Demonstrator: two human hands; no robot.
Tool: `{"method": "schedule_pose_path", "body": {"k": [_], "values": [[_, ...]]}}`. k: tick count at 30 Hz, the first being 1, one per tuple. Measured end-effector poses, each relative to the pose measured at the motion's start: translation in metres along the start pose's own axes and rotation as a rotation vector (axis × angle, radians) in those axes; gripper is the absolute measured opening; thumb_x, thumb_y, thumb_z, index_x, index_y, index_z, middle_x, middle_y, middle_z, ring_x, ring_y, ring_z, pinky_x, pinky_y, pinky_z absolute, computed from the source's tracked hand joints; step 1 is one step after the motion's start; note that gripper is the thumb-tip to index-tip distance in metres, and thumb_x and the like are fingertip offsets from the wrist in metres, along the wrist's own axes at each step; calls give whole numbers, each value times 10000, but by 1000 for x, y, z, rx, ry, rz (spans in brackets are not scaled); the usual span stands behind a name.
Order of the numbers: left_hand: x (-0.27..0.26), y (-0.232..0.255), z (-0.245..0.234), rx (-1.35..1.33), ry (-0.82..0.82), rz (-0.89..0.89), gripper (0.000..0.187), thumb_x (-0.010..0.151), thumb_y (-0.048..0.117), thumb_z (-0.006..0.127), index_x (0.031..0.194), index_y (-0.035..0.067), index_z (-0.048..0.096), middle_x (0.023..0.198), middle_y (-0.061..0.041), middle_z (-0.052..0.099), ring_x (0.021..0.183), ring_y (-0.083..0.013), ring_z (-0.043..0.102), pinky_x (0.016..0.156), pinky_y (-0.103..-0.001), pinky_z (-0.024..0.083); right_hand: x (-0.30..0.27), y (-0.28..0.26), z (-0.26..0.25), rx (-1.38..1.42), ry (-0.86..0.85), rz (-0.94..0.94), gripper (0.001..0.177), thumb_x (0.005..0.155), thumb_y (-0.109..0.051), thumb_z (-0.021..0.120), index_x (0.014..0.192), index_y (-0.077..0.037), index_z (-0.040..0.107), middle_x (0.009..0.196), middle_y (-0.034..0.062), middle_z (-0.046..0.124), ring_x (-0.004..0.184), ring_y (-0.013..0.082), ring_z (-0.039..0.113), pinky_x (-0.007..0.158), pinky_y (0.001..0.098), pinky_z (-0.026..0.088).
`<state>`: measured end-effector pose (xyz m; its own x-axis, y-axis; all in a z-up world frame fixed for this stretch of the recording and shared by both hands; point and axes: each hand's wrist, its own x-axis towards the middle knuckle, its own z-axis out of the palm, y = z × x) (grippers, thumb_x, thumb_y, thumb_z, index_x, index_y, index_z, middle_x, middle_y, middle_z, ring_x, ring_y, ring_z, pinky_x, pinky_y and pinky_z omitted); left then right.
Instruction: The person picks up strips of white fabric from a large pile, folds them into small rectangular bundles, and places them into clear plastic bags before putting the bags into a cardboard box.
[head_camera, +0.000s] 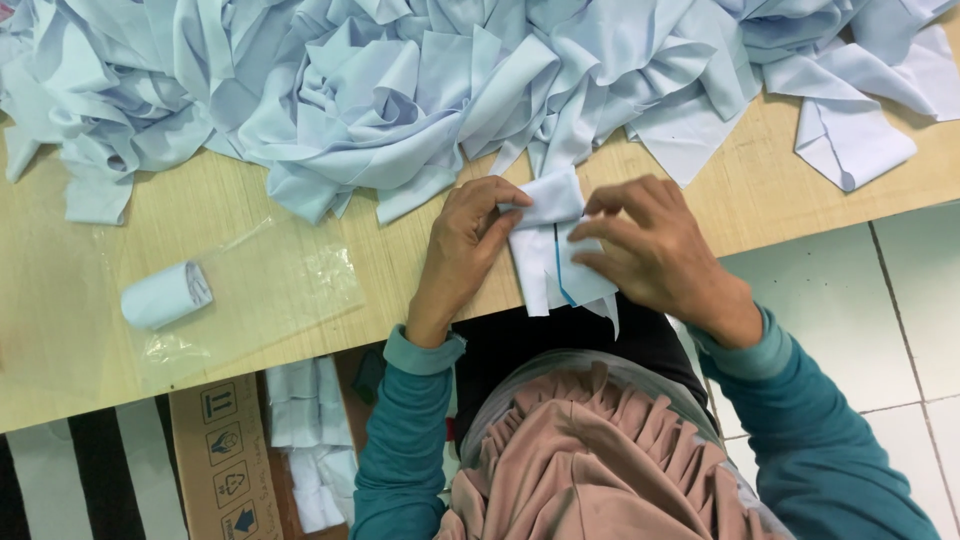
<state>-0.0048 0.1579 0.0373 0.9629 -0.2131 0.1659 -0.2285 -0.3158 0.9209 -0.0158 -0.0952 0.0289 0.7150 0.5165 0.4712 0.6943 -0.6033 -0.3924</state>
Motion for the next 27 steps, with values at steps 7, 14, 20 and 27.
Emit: {"method": "schedule_pose_path", "body": {"k": [7, 14, 20, 27], "values": [[-3, -19, 0, 96, -21, 75, 175, 1010, 143, 638, 1089, 230, 768, 1221, -79, 635, 1107, -346, 618, 1008, -462, 495, -33, -36, 8, -85, -14, 7, 292, 853, -237, 811, 1126, -193, 718, 1128, 69, 613, 987, 268, 584, 910, 430, 438], [2, -15, -17, 95, -227, 144, 281, 960, 170, 663, 1236, 151, 708, 1333, -209, 569, 1175, -483, 573, 1023, -559, 456, -40, -33, 18, -6, 115, 70, 116, 925, -232, 781, 1033, -194, 762, 1127, 44, 682, 979, 235, 602, 928, 402, 403], [5, -23, -25, 78, -352, 158, 463, 886, 220, 752, 1334, 152, 657, 1409, -221, 504, 1230, -503, 530, 1082, -563, 408, -34, -45, 21, 152, 226, 169, 90, 958, -196, 756, 999, -128, 797, 1043, 60, 742, 907, 230, 635, 912, 391, 399], [1, -29, -16, 132, -312, 173, 533, 862, 358, 809, 1336, 174, 649, 1395, -180, 518, 1233, -431, 543, 1111, -511, 389, -29, -54, 32, 140, 268, 153, 100, 961, -196, 748, 987, -116, 802, 1007, 55, 753, 844, 210, 638, 881, 396, 404]]}}
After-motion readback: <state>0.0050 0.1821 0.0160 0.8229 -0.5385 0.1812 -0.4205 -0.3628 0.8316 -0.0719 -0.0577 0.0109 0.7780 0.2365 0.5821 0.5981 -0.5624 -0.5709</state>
